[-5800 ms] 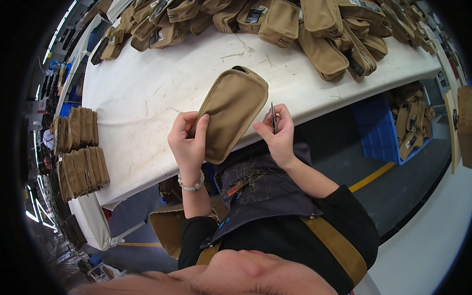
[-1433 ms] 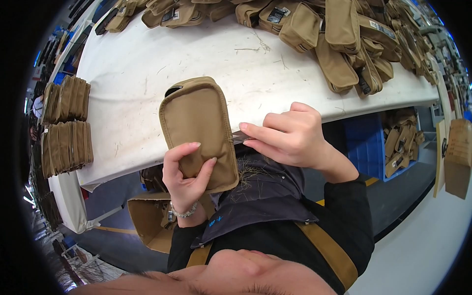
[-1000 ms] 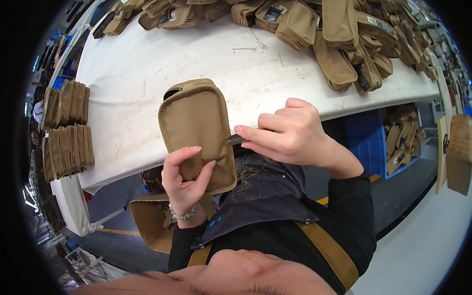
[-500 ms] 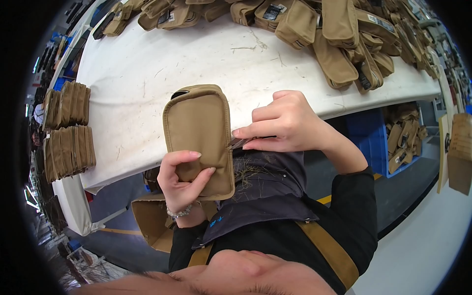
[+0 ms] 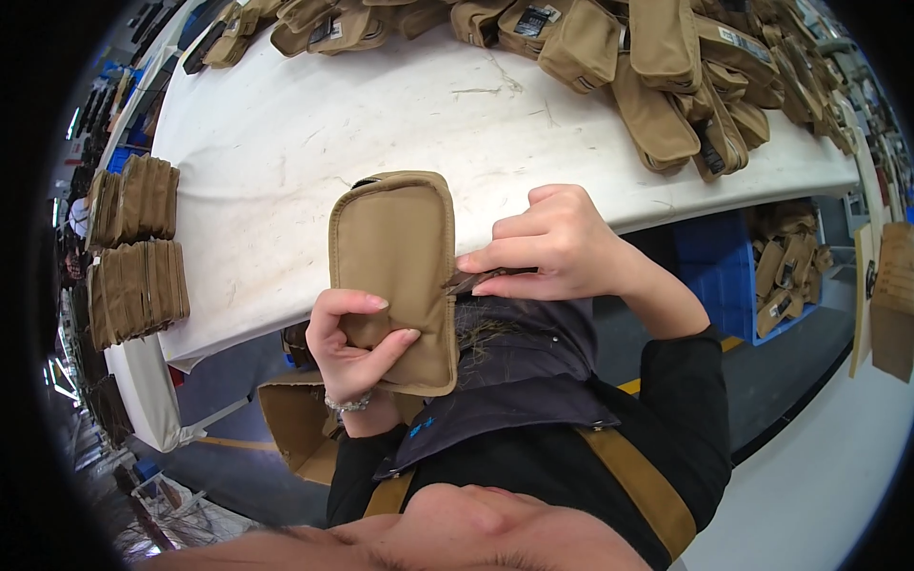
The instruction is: Trimming loose threads from small tan bags using snips.
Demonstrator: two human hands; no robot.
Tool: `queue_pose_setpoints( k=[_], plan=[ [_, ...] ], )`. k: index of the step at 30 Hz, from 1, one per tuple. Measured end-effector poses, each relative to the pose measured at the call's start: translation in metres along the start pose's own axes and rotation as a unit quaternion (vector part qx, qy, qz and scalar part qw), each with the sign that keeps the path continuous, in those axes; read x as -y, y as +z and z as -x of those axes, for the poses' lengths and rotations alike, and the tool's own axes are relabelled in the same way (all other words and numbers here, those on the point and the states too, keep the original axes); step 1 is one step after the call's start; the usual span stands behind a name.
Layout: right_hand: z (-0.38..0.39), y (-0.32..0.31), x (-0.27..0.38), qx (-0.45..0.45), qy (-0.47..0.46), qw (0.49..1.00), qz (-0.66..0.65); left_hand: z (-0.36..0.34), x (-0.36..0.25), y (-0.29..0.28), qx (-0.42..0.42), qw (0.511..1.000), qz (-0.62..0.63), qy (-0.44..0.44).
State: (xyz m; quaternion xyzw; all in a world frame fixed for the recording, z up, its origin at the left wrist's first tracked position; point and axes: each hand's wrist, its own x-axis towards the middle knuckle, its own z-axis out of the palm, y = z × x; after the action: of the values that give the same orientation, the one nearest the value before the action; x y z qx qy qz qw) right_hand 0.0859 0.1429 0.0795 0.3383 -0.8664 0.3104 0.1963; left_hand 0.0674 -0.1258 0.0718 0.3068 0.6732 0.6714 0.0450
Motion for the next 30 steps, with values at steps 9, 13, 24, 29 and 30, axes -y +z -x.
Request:
queue_pose_setpoints(
  k=[9, 13, 24, 29, 30],
  plan=[
    [0.003, 0.008, -0.001, -0.012, -0.009, 0.999, -0.033, 0.004, 0.01, 0.002, -0.027, 0.995, 0.088, -0.023],
    [0.002, 0.008, -0.001, -0.013, -0.001, 0.999, -0.04, 0.004, 0.01, 0.004, -0.032, 0.993, 0.108, -0.022],
    [0.006, 0.017, 0.0, -0.047, -0.009, 0.996, -0.071, 0.005, 0.019, 0.007, -0.056, 0.984, 0.172, 0.003],
    [0.005, 0.02, -0.002, -0.06, -0.011, 0.994, -0.092, 0.003, 0.023, 0.009, -0.054, 0.976, 0.209, 0.016],
    [0.005, 0.021, -0.002, -0.06, -0.012, 0.994, -0.093, 0.003, 0.023, 0.009, -0.054, 0.974, 0.22, 0.018]
  ],
)
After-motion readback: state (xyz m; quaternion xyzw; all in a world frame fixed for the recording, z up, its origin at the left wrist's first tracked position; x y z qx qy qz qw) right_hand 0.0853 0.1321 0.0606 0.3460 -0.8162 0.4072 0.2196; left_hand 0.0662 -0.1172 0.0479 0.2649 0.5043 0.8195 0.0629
